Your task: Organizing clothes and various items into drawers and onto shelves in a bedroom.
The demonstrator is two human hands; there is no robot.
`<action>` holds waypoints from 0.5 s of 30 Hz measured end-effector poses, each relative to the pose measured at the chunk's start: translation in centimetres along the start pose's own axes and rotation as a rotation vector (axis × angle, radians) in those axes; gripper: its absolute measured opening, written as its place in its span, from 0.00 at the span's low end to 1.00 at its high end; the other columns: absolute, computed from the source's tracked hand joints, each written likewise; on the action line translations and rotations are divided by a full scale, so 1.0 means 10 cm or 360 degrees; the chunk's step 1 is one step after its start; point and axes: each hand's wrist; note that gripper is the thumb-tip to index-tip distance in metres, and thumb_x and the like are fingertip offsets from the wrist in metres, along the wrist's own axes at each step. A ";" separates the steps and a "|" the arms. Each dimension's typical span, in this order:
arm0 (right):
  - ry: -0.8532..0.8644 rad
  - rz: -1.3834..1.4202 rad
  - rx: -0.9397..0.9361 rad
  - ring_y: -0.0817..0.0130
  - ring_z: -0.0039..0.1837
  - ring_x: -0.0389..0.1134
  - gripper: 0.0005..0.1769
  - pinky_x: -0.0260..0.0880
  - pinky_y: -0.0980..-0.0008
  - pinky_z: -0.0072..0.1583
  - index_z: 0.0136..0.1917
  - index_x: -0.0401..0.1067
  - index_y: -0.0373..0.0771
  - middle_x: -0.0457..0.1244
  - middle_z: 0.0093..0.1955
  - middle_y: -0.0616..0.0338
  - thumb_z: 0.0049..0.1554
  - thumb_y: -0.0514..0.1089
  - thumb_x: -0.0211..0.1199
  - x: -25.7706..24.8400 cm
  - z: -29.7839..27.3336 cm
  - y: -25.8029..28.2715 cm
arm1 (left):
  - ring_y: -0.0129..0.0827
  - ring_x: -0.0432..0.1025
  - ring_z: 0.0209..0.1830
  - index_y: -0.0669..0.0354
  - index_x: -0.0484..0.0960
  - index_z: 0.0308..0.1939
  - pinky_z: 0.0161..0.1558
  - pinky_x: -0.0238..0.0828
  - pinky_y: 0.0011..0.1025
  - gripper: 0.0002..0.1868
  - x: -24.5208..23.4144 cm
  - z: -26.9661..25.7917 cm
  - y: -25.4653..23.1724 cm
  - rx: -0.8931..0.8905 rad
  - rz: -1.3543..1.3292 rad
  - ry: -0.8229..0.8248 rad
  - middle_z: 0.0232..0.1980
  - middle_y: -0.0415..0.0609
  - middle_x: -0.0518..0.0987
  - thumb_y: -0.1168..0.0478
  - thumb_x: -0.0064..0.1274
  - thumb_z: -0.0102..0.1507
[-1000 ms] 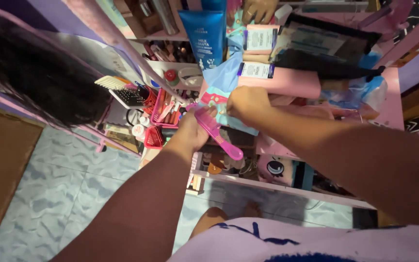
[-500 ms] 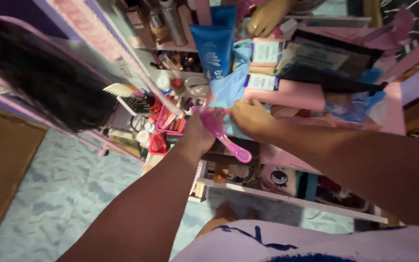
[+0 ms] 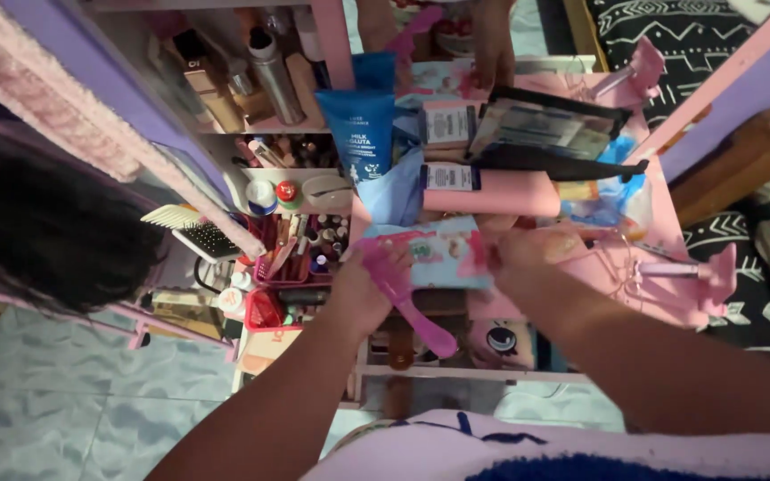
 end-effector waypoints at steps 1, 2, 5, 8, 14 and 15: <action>-0.0008 0.0008 0.0002 0.74 0.38 0.72 0.10 0.73 0.68 0.38 0.44 0.70 0.49 0.67 0.37 0.64 0.62 0.38 0.50 0.03 0.23 0.00 | 0.52 0.70 0.64 0.66 0.73 0.47 0.62 0.70 0.45 0.29 -0.03 0.01 0.00 -0.0009 0.0007 -0.0002 0.65 0.63 0.74 0.42 0.31 0.73; 0.0114 0.0099 0.0115 0.74 0.36 0.69 0.09 0.71 0.71 0.36 0.42 0.70 0.47 0.66 0.35 0.64 0.62 0.38 0.51 0.05 0.45 -0.01 | 0.51 0.69 0.65 0.64 0.73 0.48 0.58 0.69 0.42 0.27 -0.05 0.01 -0.01 -0.0061 0.0068 0.0052 0.65 0.62 0.75 0.42 0.32 0.73; 0.0424 0.0324 0.0377 0.75 0.31 0.63 0.10 0.64 0.76 0.31 0.38 0.70 0.43 0.63 0.31 0.64 0.61 0.39 0.53 0.12 0.94 0.06 | 0.49 0.68 0.63 0.63 0.74 0.49 0.53 0.67 0.40 0.25 -0.15 0.09 -0.04 -0.0111 0.0170 0.0143 0.67 0.62 0.75 0.43 0.33 0.73; 0.0610 0.0394 0.0515 0.75 0.29 0.60 0.11 0.60 0.79 0.30 0.36 0.71 0.40 0.62 0.30 0.63 0.61 0.38 0.54 0.11 0.93 0.14 | 0.50 0.68 0.64 0.62 0.74 0.50 0.54 0.67 0.40 0.25 -0.08 0.09 -0.06 -0.0123 0.0248 0.0082 0.68 0.63 0.75 0.43 0.32 0.73; 0.0535 0.0058 0.0512 0.76 0.36 0.64 0.11 0.65 0.82 0.38 0.41 0.73 0.40 0.66 0.36 0.64 0.63 0.33 0.54 0.12 0.34 0.29 | 0.50 0.69 0.67 0.61 0.74 0.54 0.58 0.67 0.42 0.30 -0.04 0.09 -0.08 -0.0168 0.0332 -0.0085 0.68 0.60 0.75 0.43 0.24 0.73; 0.0487 -0.0040 0.0506 0.77 0.37 0.65 0.10 0.66 0.83 0.40 0.42 0.73 0.41 0.66 0.37 0.65 0.63 0.32 0.57 0.15 0.25 0.33 | 0.50 0.70 0.67 0.62 0.73 0.54 0.59 0.67 0.43 0.30 -0.05 0.11 -0.08 -0.0191 0.0310 -0.0109 0.67 0.60 0.76 0.42 0.22 0.74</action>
Point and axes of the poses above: each hand's wrist, its own z-axis towards the middle knuckle, its own x-axis out of the palm, y = z × x
